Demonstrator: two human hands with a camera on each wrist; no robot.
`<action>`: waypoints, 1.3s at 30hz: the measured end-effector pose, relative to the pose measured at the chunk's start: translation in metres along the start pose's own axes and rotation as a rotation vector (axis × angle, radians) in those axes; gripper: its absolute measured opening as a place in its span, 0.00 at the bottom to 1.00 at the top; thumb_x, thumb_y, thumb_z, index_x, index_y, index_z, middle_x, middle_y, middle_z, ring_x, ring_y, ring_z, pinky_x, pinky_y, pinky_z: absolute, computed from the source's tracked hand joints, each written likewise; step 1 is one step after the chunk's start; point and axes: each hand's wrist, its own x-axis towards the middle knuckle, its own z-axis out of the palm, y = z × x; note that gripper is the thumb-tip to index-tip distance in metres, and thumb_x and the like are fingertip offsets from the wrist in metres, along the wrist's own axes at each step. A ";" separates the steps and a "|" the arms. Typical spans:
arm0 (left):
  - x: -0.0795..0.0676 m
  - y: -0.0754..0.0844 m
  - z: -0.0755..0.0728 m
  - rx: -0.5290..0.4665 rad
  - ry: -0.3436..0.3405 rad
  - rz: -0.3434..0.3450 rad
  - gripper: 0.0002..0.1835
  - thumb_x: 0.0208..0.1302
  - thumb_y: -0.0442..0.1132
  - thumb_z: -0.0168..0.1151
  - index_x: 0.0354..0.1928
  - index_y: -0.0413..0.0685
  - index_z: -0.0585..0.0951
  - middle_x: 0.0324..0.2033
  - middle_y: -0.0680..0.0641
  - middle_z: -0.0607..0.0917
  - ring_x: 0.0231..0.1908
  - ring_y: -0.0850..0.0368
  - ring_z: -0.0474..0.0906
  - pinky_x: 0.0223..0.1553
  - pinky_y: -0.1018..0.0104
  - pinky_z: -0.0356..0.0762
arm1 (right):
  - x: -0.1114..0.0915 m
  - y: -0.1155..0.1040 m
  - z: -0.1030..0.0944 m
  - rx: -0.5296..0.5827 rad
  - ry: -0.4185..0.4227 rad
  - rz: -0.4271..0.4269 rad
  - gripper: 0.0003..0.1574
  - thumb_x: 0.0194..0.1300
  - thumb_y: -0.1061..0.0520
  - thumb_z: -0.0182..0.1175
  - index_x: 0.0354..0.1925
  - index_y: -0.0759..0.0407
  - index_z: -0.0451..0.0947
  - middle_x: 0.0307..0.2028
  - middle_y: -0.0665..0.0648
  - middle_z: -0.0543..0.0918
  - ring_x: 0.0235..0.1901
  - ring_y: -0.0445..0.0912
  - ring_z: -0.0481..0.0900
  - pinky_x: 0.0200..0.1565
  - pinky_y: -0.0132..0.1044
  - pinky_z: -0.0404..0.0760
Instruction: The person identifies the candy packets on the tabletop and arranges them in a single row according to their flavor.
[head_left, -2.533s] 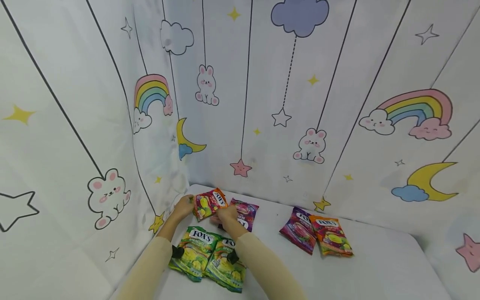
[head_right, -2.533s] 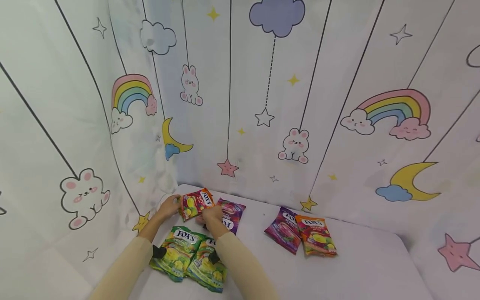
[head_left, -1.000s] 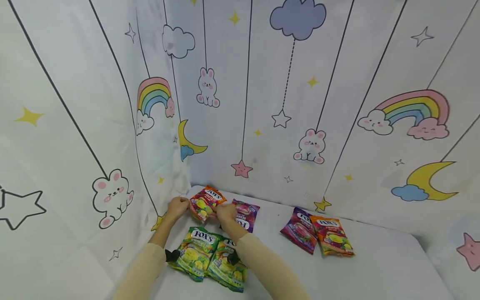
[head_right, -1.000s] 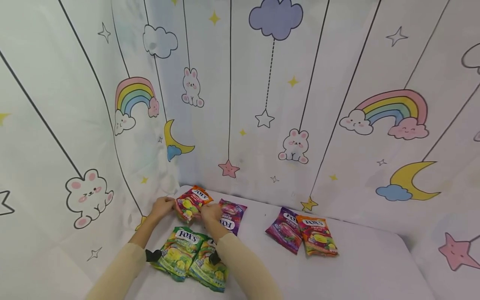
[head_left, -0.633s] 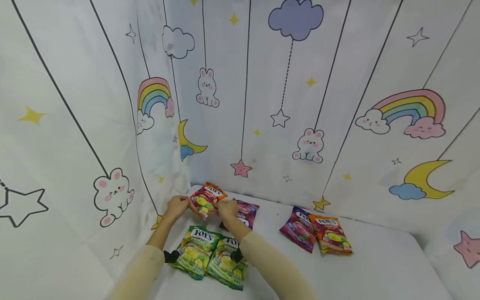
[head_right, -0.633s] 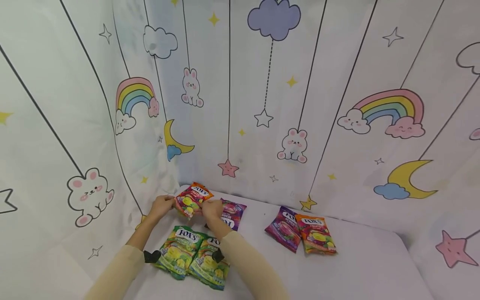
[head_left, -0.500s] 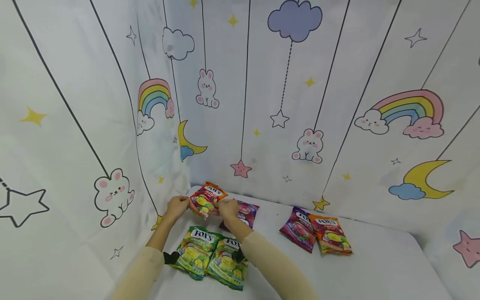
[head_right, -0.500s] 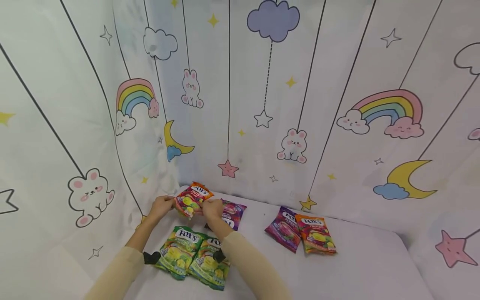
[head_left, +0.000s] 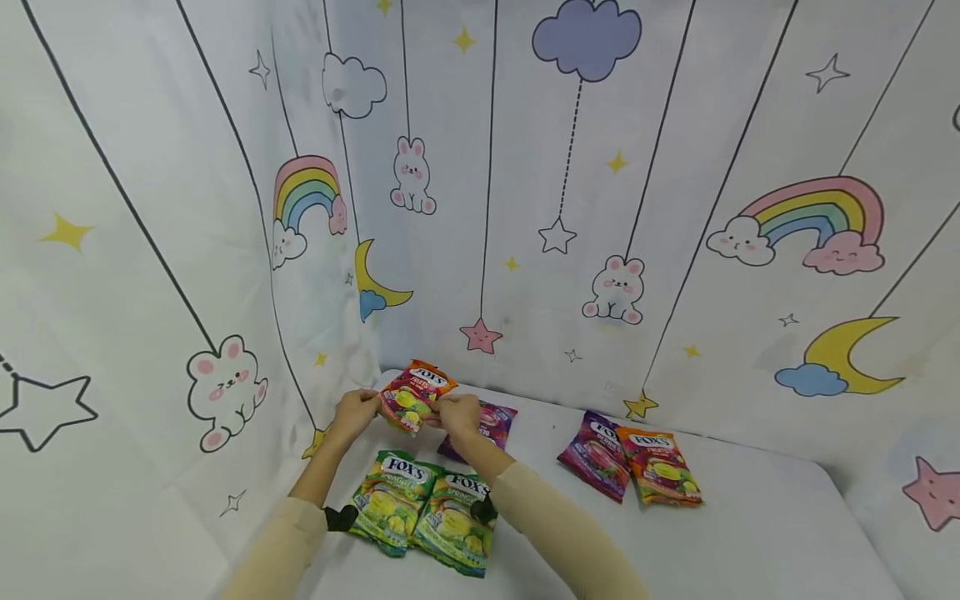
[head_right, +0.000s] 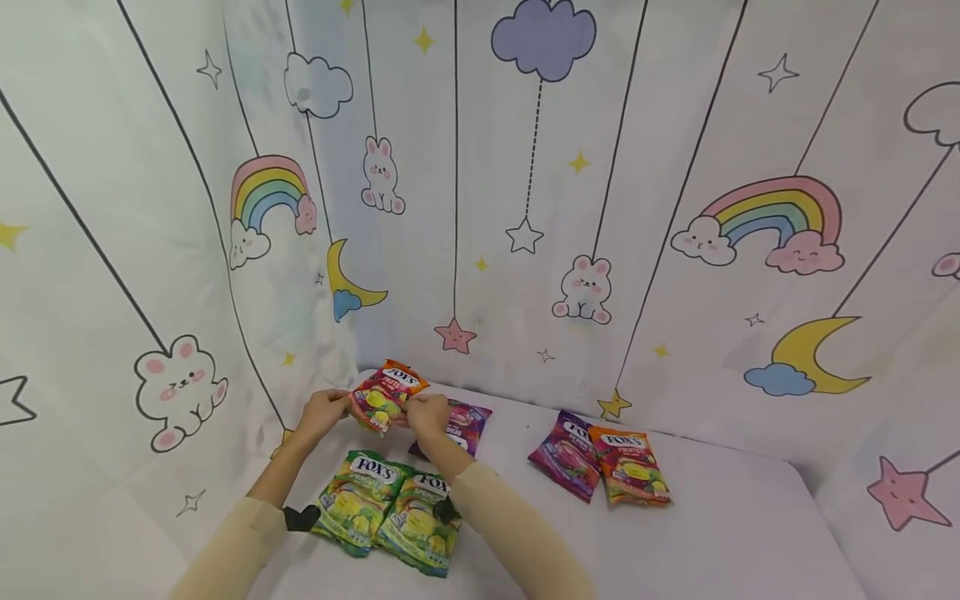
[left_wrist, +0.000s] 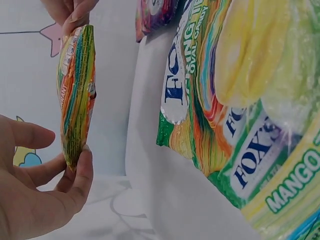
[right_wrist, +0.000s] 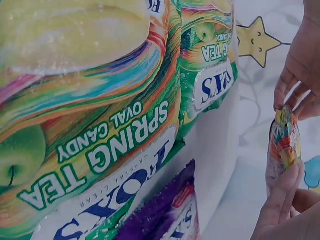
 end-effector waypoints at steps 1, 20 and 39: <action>-0.001 0.001 0.001 -0.004 -0.003 0.001 0.23 0.73 0.41 0.56 0.60 0.30 0.81 0.49 0.34 0.86 0.47 0.43 0.83 0.48 0.54 0.79 | -0.001 -0.001 -0.001 -0.002 -0.005 -0.008 0.09 0.69 0.69 0.63 0.44 0.75 0.85 0.33 0.68 0.89 0.31 0.55 0.92 0.33 0.40 0.89; -0.015 0.022 0.000 -0.106 -0.072 0.013 0.23 0.79 0.44 0.55 0.63 0.31 0.79 0.55 0.33 0.84 0.53 0.38 0.84 0.59 0.46 0.80 | -0.007 -0.015 -0.025 0.006 -0.034 -0.044 0.07 0.68 0.67 0.66 0.43 0.70 0.87 0.32 0.65 0.90 0.31 0.52 0.92 0.35 0.40 0.89; -0.049 0.027 -0.001 -0.203 -0.134 0.034 0.22 0.80 0.43 0.56 0.63 0.32 0.78 0.54 0.35 0.79 0.48 0.48 0.86 0.61 0.49 0.79 | -0.034 -0.025 -0.052 -0.020 -0.092 -0.029 0.10 0.71 0.64 0.65 0.46 0.72 0.85 0.38 0.66 0.89 0.34 0.53 0.92 0.41 0.42 0.89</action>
